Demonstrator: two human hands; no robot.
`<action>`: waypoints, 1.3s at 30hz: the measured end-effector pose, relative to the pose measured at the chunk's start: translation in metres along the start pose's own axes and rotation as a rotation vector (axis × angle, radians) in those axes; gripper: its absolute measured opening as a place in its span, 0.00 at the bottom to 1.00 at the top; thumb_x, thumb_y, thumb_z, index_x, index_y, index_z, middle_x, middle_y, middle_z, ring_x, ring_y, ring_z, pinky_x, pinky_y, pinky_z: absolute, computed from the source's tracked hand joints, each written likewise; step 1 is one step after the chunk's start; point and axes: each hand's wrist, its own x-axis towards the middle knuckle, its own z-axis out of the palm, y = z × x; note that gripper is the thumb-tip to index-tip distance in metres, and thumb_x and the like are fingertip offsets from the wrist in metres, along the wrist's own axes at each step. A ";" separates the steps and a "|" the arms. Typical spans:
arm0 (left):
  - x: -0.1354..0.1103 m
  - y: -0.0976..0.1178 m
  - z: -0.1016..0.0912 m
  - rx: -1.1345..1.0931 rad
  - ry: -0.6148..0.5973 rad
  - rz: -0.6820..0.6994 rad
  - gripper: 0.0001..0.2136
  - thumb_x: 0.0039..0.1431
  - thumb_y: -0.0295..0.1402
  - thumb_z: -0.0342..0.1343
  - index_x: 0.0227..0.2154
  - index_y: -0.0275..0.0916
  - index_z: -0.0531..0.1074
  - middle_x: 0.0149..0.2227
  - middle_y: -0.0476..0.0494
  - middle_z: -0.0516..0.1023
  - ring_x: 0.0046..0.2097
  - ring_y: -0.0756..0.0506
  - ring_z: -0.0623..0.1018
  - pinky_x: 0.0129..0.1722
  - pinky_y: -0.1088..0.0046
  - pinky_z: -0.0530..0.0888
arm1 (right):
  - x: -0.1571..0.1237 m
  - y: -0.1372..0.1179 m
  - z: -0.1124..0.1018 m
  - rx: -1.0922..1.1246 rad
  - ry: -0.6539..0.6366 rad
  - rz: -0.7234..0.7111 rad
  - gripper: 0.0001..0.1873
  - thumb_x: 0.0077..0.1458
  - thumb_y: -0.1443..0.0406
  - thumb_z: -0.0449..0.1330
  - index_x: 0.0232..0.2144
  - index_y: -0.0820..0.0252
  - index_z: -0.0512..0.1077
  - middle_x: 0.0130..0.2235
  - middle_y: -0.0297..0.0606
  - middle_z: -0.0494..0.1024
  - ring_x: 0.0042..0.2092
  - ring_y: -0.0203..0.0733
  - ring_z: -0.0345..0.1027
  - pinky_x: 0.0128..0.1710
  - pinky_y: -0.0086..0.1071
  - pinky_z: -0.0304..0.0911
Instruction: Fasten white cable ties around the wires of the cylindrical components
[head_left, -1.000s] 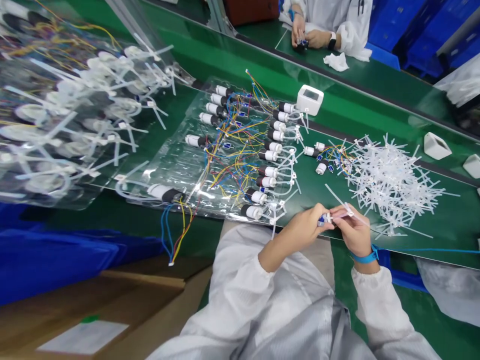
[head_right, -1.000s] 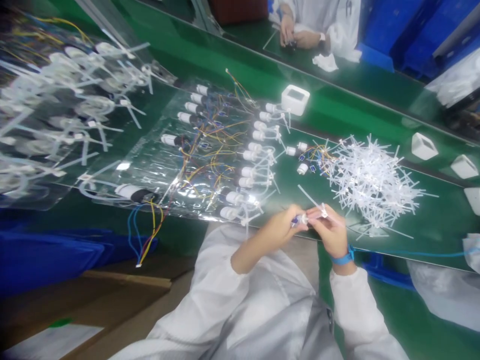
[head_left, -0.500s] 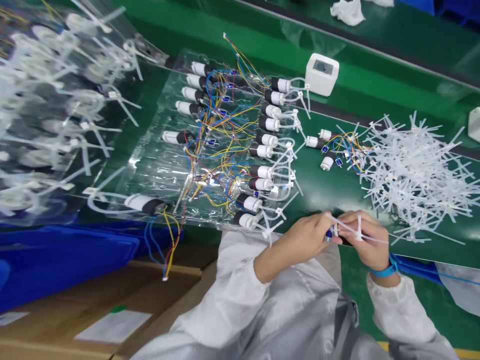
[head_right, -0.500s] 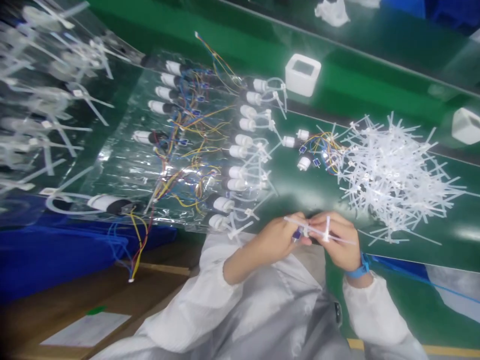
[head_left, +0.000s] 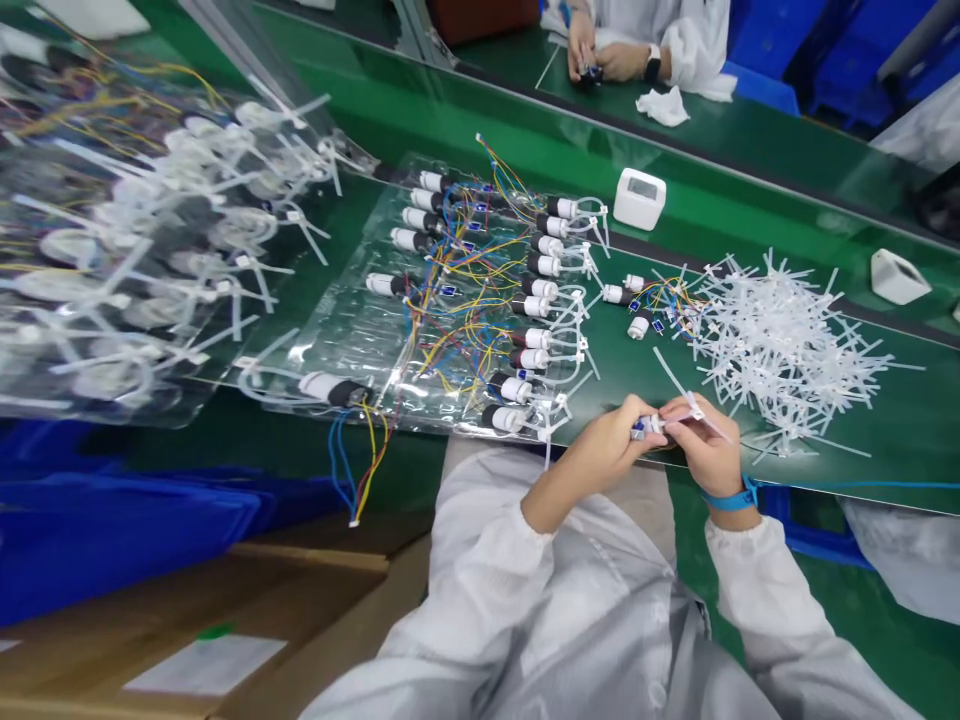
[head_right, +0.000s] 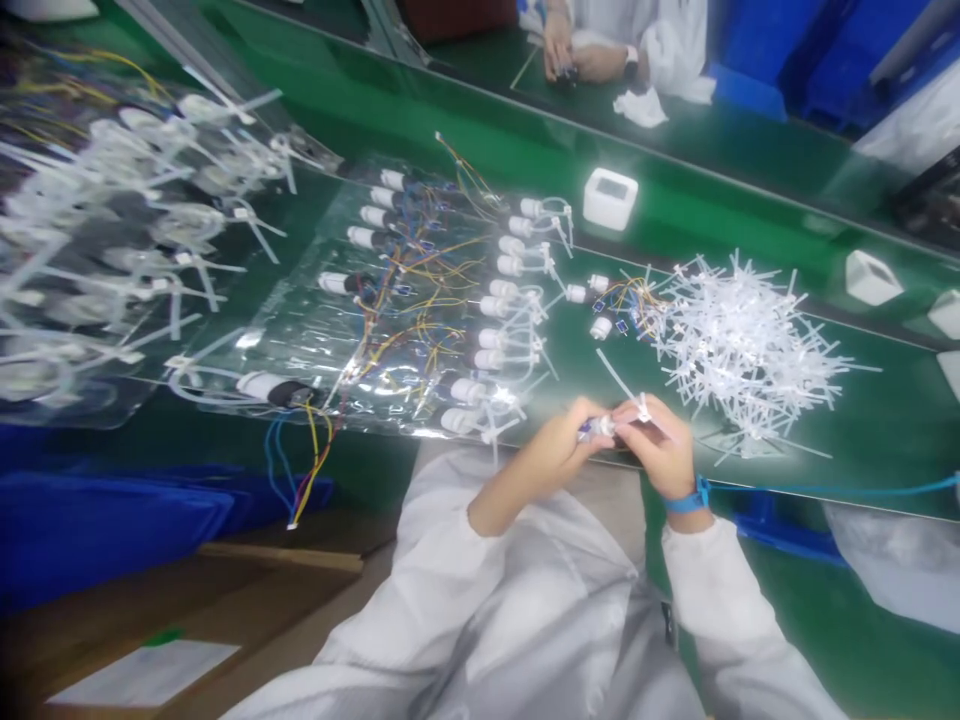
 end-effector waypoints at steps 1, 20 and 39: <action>0.000 0.000 0.001 0.012 0.007 0.003 0.15 0.75 0.48 0.57 0.50 0.41 0.70 0.48 0.39 0.84 0.48 0.37 0.84 0.47 0.64 0.77 | 0.000 -0.001 0.000 0.006 -0.005 0.000 0.03 0.65 0.61 0.72 0.38 0.51 0.86 0.41 0.40 0.85 0.45 0.51 0.78 0.48 0.45 0.74; -0.006 -0.019 0.012 0.219 0.157 0.267 0.21 0.79 0.52 0.49 0.56 0.38 0.70 0.51 0.33 0.83 0.50 0.37 0.86 0.49 0.61 0.81 | 0.001 -0.006 -0.003 -0.034 -0.073 0.002 0.03 0.68 0.65 0.70 0.41 0.50 0.86 0.44 0.41 0.86 0.47 0.51 0.80 0.49 0.45 0.76; -0.008 -0.010 -0.006 0.086 -0.054 0.088 0.19 0.79 0.52 0.50 0.53 0.40 0.70 0.47 0.36 0.82 0.44 0.39 0.84 0.47 0.63 0.78 | 0.002 -0.003 -0.009 0.015 -0.210 0.028 0.07 0.68 0.62 0.70 0.45 0.46 0.88 0.44 0.42 0.87 0.46 0.53 0.82 0.47 0.45 0.79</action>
